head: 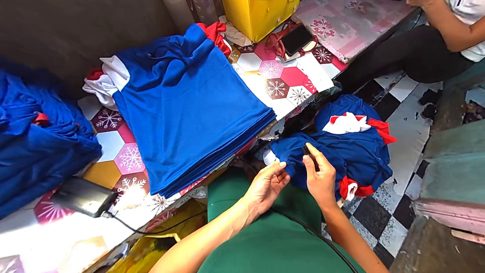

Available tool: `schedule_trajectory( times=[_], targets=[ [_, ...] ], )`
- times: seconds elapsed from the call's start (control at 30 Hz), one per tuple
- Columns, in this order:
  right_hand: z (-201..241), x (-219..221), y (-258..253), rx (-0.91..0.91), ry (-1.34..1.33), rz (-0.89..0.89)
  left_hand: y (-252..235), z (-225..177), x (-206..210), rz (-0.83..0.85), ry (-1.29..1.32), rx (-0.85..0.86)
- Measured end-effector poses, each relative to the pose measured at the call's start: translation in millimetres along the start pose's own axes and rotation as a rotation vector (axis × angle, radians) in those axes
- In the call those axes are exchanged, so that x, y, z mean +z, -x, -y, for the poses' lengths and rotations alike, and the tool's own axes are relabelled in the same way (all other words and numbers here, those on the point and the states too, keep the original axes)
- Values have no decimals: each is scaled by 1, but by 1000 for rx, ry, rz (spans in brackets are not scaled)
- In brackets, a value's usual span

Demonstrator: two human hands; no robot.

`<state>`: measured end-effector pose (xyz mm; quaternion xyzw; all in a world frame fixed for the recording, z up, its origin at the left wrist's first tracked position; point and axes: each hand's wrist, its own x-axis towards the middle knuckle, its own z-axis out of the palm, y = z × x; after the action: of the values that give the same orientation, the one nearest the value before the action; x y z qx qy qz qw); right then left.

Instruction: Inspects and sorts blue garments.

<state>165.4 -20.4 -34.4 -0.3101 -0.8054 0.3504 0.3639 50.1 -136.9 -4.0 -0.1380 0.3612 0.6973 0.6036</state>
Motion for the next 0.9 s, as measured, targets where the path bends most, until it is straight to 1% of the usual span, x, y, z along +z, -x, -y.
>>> schedule_trajectory(
  times=[0.1, 0.2, 0.3, 0.4, 0.47, 0.5, 0.53, 0.57, 0.63, 0.67, 0.7, 0.73, 0.77, 0.8, 0.83, 0.9],
  targets=[
    [-27, 16, -40, 36, 194, 74, -5, -2, -6, -3, -26, 16],
    [-55, 42, -98, 103, 335, 205, -8, -5, -11, -16, -103, 23],
    [-81, 77, -160, 69, 460, 257, -9, -6, -18, 19, -213, 54],
    [-94, 103, -217, 59, 507, 315, -8, -8, -22, 60, -359, 120],
    [-97, 110, -241, -21, 448, 280, -8, -9, -25, 64, -523, 200],
    [-93, 109, -243, -77, 395, 233, -9, -11, -27, 54, -605, 270],
    [-84, 105, -235, -138, 322, 174, -11, -13, -30, 44, -681, 370],
    [-73, 98, -219, -210, 238, 105, -14, -16, -35, 38, -767, 510],
    [-49, 76, -163, -393, 73, 9, -27, -26, -48, 1, -982, 876],
    [-40, 65, -125, -486, -5, 6, -34, -34, -52, -17, -1094, 1066],
    [-34, 54, -85, -554, -27, 67, -38, -44, -53, -22, -1185, 1233],
    [-32, 47, -48, -601, 30, 133, -40, -54, -50, -10, -1252, 1370],
    [-35, 42, -17, -604, 159, 193, -40, -63, -44, 11, -1302, 1480],
    [-41, 35, 8, -544, 332, 261, -39, -71, -37, 33, -1330, 1570],
    [-46, 25, 24, -417, 470, 343, -37, -79, -28, 49, -1345, 1640],
    [-54, -9, 31, -111, 628, 463, -29, -97, -14, 69, -1359, 1756]
  ],
)
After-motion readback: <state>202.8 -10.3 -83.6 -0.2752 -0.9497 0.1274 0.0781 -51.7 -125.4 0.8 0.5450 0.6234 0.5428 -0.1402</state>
